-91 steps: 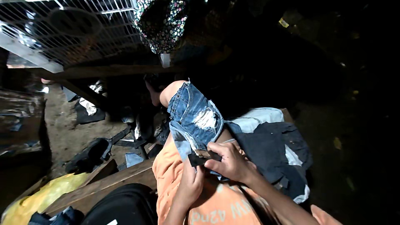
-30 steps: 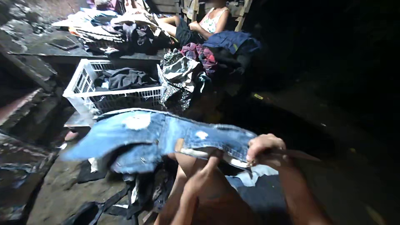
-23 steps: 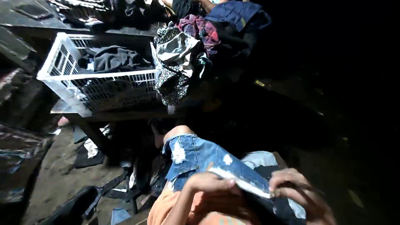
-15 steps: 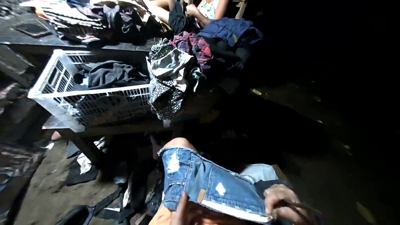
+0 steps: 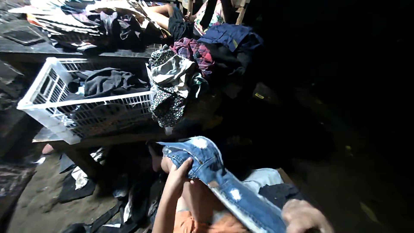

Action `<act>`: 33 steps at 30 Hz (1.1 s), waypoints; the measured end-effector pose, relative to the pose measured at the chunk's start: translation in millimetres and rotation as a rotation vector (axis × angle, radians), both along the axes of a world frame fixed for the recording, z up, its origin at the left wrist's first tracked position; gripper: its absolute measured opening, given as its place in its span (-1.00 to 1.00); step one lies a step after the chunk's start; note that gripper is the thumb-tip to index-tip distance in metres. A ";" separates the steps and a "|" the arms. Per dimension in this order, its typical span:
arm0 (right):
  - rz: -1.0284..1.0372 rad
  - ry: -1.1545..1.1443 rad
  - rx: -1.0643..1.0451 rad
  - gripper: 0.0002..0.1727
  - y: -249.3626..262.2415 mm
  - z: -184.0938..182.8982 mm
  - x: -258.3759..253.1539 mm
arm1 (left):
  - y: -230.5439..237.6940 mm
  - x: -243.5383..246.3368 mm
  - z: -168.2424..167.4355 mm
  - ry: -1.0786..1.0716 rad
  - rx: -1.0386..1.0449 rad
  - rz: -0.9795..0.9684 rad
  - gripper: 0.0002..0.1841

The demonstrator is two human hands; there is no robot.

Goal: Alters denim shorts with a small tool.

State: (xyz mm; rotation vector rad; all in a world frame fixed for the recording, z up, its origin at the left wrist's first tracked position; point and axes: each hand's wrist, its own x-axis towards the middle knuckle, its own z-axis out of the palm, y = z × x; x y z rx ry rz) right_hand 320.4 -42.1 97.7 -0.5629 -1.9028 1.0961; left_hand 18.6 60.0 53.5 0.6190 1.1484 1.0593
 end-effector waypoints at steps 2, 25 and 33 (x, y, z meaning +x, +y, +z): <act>0.045 -0.094 -0.067 -0.61 3.9 0.4 -23.4 | 5.6 -15.0 -22.7 0.243 0.020 -0.183 -0.73; -0.218 -0.193 -0.456 -0.84 97.1 -35.5 -144.8 | -84.8 -20.8 -23.9 0.421 0.356 -0.131 -0.34; -0.174 0.021 -0.717 -0.94 72.4 -36.4 -145.8 | -71.7 -12.2 -27.2 0.283 0.404 -0.107 -0.75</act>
